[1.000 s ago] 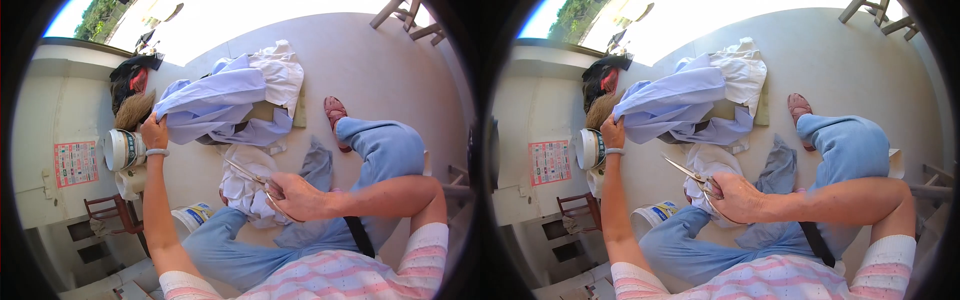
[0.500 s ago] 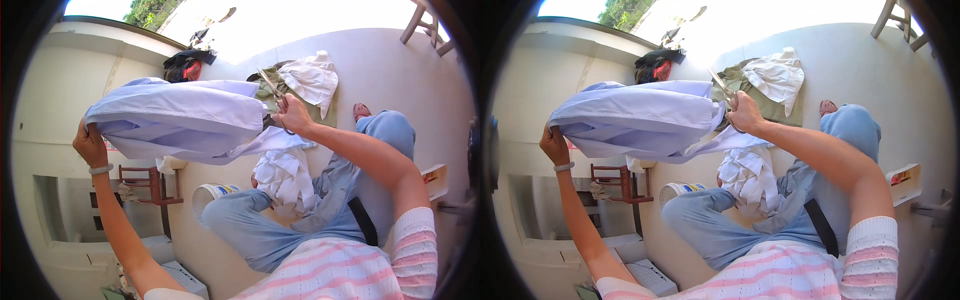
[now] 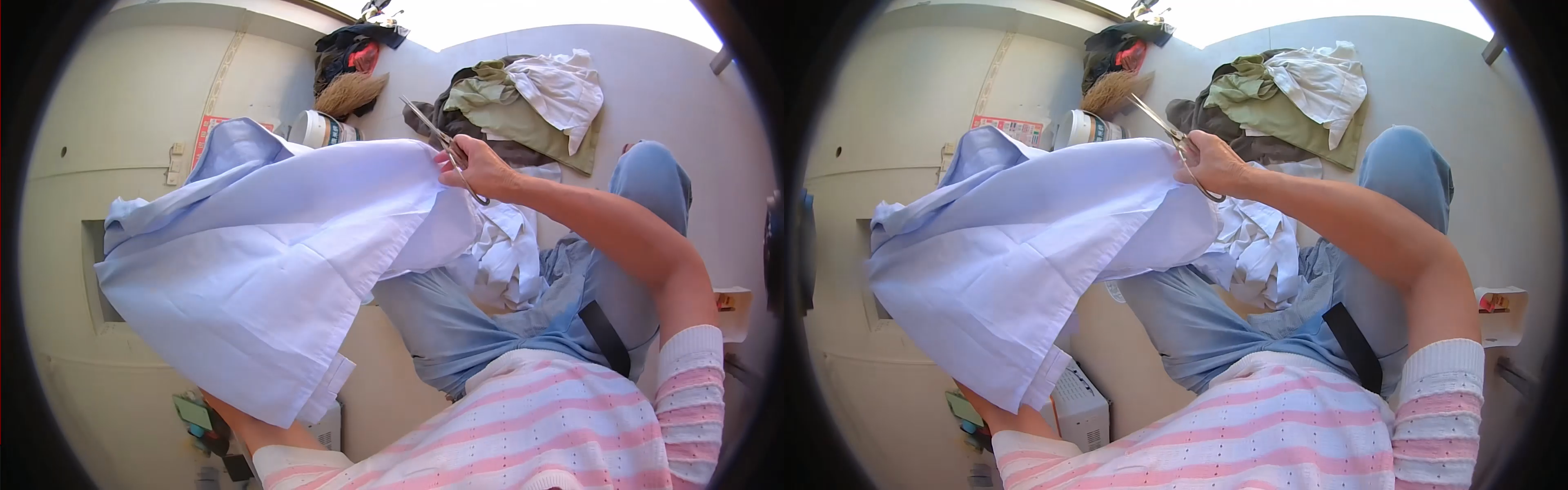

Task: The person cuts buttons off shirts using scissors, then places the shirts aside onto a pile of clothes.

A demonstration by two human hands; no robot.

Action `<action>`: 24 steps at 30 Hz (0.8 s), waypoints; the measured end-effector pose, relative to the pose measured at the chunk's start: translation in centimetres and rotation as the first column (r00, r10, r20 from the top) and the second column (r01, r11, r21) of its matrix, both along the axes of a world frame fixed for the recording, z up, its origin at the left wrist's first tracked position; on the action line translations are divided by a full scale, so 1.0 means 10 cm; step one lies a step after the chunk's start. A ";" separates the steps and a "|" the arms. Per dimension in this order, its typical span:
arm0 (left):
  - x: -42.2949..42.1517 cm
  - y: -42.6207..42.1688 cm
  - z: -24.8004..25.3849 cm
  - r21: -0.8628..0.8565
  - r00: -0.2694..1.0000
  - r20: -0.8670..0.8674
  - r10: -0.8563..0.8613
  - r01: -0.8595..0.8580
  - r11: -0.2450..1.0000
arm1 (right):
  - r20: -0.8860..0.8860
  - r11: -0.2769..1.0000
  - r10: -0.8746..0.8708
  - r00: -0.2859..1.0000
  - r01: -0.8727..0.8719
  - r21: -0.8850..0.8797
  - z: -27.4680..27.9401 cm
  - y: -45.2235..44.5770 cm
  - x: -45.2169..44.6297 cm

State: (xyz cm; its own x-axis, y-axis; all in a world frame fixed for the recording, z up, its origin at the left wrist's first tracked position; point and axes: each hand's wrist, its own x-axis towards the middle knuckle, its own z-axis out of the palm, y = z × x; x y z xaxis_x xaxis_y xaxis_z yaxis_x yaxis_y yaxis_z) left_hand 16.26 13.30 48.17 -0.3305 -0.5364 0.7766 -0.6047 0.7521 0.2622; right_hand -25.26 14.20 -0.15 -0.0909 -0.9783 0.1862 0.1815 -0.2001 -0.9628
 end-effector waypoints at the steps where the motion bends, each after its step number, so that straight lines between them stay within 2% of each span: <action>1: 0.07 0.17 0.09 -0.011 1.000 0.011 0.027 -0.027 1.000 | -0.041 0.999 0.003 0.999 -0.001 0.041 0.00 0.00 0.04; 2: 0.13 0.35 0.17 -0.022 0.998 0.019 0.054 -0.054 0.998 | -0.084 0.997 0.007 0.996 0.000 0.082 -0.01 0.00 0.08; 3: 0.20 0.53 0.25 -0.034 0.996 0.026 0.083 -0.082 0.996 | -0.005 0.999 -0.006 1.000 0.007 0.049 -0.05 -0.01 0.14; 4: 0.28 0.71 0.32 -0.043 0.993 0.032 0.112 -0.110 0.993 | -0.005 0.999 0.007 1.000 -0.006 0.033 -0.08 -0.05 0.17; 6: 0.43 1.06 0.41 -0.054 0.985 0.037 0.170 -0.168 0.984 | 0.036 0.996 -0.031 0.999 0.028 0.085 -0.04 -0.07 0.21; 8: 0.59 1.38 0.45 -0.054 0.973 0.035 0.228 -0.226 0.973 | 0.072 0.994 0.040 0.997 -0.046 0.097 -0.01 -0.09 0.20; 10: 0.74 1.69 0.48 -0.047 0.958 0.035 0.284 -0.283 0.958 | 0.039 0.998 0.034 0.999 -0.036 0.050 0.02 -0.13 0.20; 16: 1.14 2.41 0.36 0.010 0.909 0.006 0.416 -0.416 0.909 | -0.008 0.980 0.197 0.980 -0.197 -0.011 0.37 -0.03 0.16; 17: 1.20 2.49 0.32 0.023 0.903 -0.003 0.430 -0.430 0.903 | 0.002 0.972 0.219 0.976 -0.218 -0.085 0.42 -0.05 0.16; 20: 1.32 2.55 0.18 0.089 0.898 -0.004 0.440 -0.438 0.894 | 0.056 0.940 0.276 0.960 -0.257 -0.227 0.61 -0.16 0.23; 22: 1.35 2.31 0.01 0.165 0.911 0.006 0.412 -0.407 0.898 | -0.020 0.895 0.383 0.924 -0.376 -0.240 1.07 -0.08 0.22; 23: 1.36 2.12 -0.14 0.210 0.924 0.003 0.382 -0.374 0.903 | -0.064 0.897 0.382 0.922 -0.386 -0.213 1.14 -0.19 0.30; 24: 1.34 1.85 -0.31 0.264 0.942 -0.002 0.336 -0.324 0.909 | 0.029 0.894 0.387 0.922 -0.367 -0.258 1.18 -0.26 0.39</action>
State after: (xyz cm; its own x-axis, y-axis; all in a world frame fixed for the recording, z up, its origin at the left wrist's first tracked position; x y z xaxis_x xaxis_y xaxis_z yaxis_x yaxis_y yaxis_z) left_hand 29.64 31.79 45.05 -0.0676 -0.7907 0.6084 -0.7892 0.4154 0.4522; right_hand -21.33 11.58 11.70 0.2522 -0.8673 0.4292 0.3619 -0.3268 -0.8731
